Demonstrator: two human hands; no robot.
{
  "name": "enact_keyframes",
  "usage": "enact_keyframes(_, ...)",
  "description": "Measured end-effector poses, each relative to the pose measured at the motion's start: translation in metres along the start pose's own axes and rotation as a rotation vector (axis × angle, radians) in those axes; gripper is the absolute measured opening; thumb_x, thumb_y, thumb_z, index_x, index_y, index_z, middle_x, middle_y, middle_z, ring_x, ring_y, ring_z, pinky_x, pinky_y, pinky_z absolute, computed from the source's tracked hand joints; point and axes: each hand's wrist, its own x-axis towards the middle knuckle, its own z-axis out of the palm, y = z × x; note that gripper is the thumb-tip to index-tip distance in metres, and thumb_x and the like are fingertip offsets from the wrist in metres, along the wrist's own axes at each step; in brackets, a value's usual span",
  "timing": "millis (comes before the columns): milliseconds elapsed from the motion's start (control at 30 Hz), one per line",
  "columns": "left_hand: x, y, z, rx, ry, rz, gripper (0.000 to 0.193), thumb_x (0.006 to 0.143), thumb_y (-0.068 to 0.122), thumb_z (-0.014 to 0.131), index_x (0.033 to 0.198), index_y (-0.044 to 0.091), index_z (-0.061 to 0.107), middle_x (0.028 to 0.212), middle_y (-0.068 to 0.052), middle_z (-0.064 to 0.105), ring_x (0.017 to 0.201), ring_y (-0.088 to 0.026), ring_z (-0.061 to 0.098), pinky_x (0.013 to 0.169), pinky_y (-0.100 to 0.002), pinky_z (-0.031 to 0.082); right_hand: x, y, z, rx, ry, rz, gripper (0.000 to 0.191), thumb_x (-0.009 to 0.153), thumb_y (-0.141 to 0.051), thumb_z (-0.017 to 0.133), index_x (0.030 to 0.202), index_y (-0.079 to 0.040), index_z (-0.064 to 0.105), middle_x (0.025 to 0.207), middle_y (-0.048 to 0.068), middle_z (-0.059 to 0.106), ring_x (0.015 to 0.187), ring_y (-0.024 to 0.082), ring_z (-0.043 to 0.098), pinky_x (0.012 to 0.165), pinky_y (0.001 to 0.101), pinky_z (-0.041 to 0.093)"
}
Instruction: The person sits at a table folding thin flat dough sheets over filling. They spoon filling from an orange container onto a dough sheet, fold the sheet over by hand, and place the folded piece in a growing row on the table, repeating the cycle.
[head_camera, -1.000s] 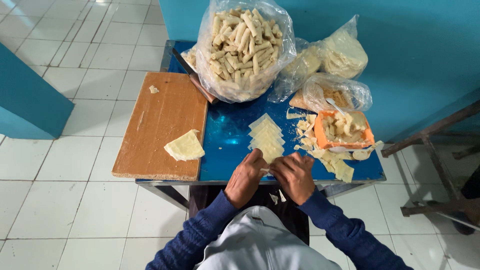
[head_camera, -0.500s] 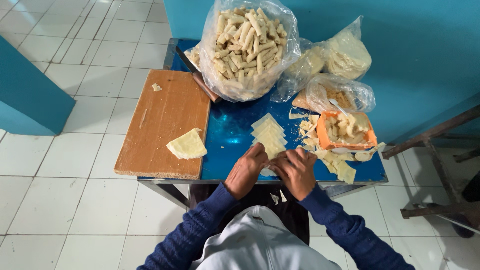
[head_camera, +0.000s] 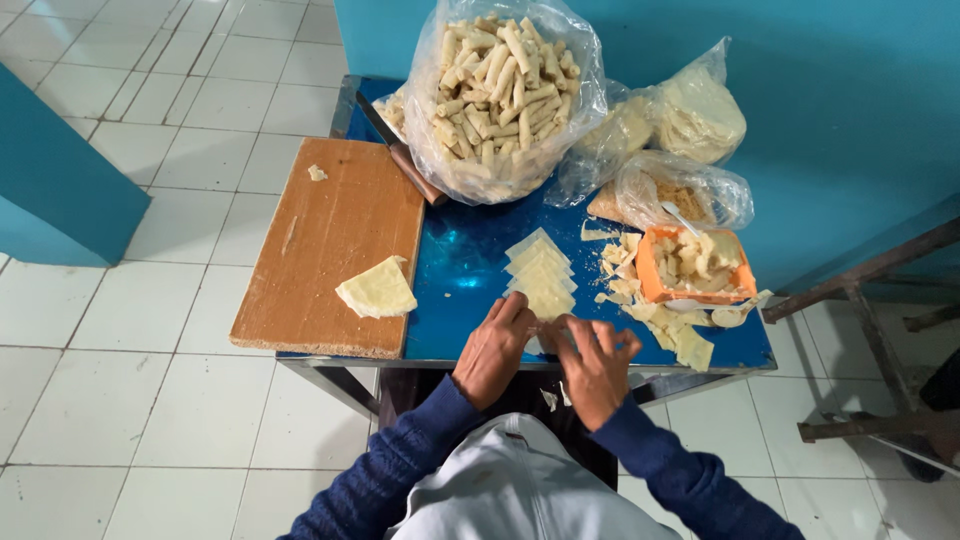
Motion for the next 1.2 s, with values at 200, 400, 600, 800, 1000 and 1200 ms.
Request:
enact_keyframes(200, -0.026, 0.007, 0.013, 0.000, 0.054, -0.041, 0.031, 0.092, 0.004, 0.065, 0.121, -0.004, 0.058, 0.125, -0.021, 0.054, 0.112, -0.038, 0.057, 0.088, -0.042, 0.052, -0.002, 0.000, 0.011, -0.186, -0.107, -0.004, 0.044, 0.091, -0.011, 0.063, 0.131, -0.028, 0.068, 0.132, -0.004, 0.053, 0.111, 0.022, 0.048, 0.092, 0.0531, 0.032)
enact_keyframes(400, -0.037, 0.009, 0.010, 0.195, 0.010, 0.137, 0.044, 0.091, 0.014, 0.069, 0.128, -0.006, 0.058, 0.133, -0.019, 0.053, 0.123, -0.036, 0.053, 0.097, -0.042, 0.051, 0.024, 0.012, 0.024, -0.106, -0.183, -0.008, 0.065, 0.087, -0.005, 0.060, 0.146, -0.034, 0.059, 0.134, -0.002, 0.049, 0.110, 0.025, 0.048, 0.088, 0.0536, 0.034)
enact_keyframes(600, -0.036, 0.011, 0.009, 0.288, -0.007, 0.200, 0.049, 0.093, 0.020, 0.069, 0.133, -0.006, 0.059, 0.139, -0.018, 0.055, 0.126, -0.032, 0.051, 0.102, -0.040, 0.049, 0.056, 0.039, 0.025, 0.349, -0.259, 0.041, 0.087, 0.082, 0.014, 0.055, 0.155, -0.033, 0.053, 0.126, -0.003, 0.059, 0.105, 0.023, 0.049, 0.088, 0.0404, 0.041)
enact_keyframes(800, -0.041, 0.010, 0.015, 0.431, 0.007, 0.204, 0.049, 0.099, 0.028, 0.063, 0.137, -0.002, 0.058, 0.145, -0.016, 0.055, 0.136, -0.029, 0.046, 0.115, -0.046, 0.035, 0.058, 0.033, 0.022, 0.475, -0.174, -0.039, 0.074, 0.078, -0.008, 0.079, 0.147, -0.022, 0.054, 0.097, -0.008, 0.073, 0.097, 0.020, 0.055, 0.086, 0.0428, 0.038)
enact_keyframes(1000, -0.046, 0.011, 0.023, 0.444, -0.035, 0.151, 0.051, 0.100, 0.034, 0.061, 0.142, 0.007, 0.055, 0.147, -0.014, 0.053, 0.140, -0.024, 0.044, 0.120, -0.053, 0.026, 0.076, 0.053, 0.036, 0.720, -0.214, 0.152, 0.066, 0.092, -0.008, 0.072, 0.153, -0.015, 0.048, 0.103, -0.004, 0.074, 0.091, 0.014, 0.063, 0.088, 0.0282, 0.050)
enact_keyframes(1200, -0.045, 0.011, 0.027, 0.498, -0.027, 0.148, 0.053, 0.099, 0.037, 0.062, 0.144, 0.009, 0.053, 0.146, -0.014, 0.051, 0.140, -0.025, 0.043, 0.121, -0.055, 0.024, 0.096, 0.083, 0.023, 1.538, -0.263, 0.516, 0.058, 0.103, -0.009, 0.061, 0.158, -0.003, 0.043, 0.109, 0.003, 0.065, 0.099, 0.008, 0.059, 0.091, 0.0215, 0.049)
